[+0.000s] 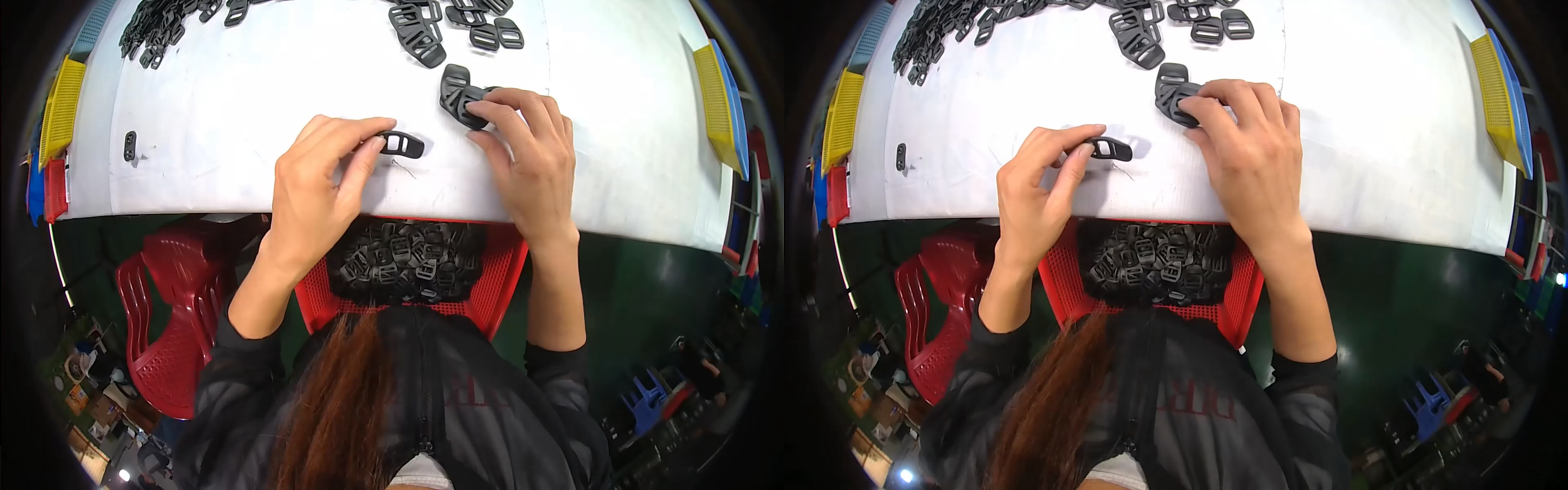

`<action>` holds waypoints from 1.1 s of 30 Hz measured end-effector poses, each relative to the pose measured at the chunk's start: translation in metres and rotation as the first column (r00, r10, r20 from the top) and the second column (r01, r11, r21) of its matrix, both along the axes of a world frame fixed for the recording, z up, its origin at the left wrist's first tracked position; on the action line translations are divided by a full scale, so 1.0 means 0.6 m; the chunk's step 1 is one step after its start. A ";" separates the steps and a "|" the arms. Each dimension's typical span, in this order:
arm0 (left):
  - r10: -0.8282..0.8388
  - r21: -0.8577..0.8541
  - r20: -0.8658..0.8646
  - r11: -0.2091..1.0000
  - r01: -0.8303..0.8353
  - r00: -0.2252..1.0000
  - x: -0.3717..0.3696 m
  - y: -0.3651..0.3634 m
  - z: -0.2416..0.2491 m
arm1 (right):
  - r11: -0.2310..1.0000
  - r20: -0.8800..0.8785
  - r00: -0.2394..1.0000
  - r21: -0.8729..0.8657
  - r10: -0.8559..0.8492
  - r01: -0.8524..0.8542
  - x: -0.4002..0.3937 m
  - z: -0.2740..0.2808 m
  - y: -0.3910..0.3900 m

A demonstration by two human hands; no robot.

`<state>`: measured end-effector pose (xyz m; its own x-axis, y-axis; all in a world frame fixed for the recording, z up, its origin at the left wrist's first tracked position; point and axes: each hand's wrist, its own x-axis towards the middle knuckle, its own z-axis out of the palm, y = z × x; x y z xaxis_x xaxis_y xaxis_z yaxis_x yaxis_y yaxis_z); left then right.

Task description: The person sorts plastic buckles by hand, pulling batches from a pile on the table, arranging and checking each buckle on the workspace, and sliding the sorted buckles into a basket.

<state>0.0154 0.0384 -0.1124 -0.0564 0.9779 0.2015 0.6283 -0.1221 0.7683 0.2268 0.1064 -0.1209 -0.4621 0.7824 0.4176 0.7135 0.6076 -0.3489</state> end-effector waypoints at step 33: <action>-0.201 0.295 -0.555 0.860 0.417 0.807 0.023 0.133 -0.043 | 0.958 -0.201 0.939 0.018 -0.278 0.287 0.040 -0.001 -0.032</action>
<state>0.0291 0.1182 -0.1384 0.4464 0.7572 0.4768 0.7773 -0.5921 0.2127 0.2510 0.0871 -0.1213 -0.1315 0.8464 0.5160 0.7792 0.4100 -0.4741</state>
